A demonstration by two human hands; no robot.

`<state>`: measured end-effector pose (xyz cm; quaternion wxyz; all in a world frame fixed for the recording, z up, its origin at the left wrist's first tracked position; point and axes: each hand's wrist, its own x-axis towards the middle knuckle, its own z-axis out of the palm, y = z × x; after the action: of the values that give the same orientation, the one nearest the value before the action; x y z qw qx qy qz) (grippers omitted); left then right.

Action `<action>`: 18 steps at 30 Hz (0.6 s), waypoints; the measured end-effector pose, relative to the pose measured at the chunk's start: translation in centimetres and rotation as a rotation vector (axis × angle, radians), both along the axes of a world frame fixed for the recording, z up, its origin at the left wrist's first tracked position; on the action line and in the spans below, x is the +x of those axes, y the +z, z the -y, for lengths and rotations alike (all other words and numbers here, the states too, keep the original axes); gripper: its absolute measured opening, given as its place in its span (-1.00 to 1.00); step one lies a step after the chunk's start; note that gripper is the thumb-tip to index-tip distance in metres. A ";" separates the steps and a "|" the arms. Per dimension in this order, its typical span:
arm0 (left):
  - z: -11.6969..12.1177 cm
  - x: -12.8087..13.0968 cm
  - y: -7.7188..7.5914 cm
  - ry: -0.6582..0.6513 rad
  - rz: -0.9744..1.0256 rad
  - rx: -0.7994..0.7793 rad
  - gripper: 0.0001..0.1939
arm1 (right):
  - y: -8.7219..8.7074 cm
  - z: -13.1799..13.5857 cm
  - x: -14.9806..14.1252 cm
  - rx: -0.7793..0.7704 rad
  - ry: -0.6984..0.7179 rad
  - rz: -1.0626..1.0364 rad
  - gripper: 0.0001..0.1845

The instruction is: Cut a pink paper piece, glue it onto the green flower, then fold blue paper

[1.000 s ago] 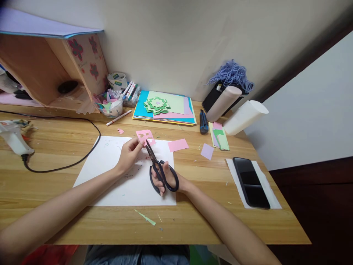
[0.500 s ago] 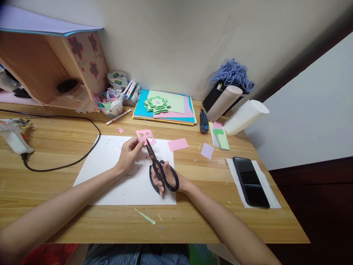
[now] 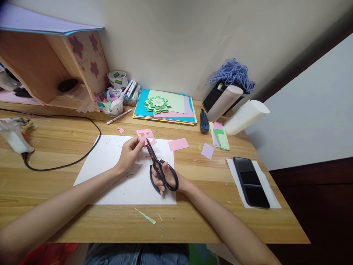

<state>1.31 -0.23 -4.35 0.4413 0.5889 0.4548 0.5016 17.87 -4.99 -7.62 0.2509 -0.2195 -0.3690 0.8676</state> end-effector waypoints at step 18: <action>0.0 -0.1 -0.3 -0.100 0.045 -0.164 -0.69 | -0.3 0.1 -0.2 0.079 -0.085 0.018 -0.24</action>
<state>1.16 -0.18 -4.64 0.5225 0.5613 0.4544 0.4533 17.63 -5.13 -7.94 0.2925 -0.2328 -0.3956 0.8389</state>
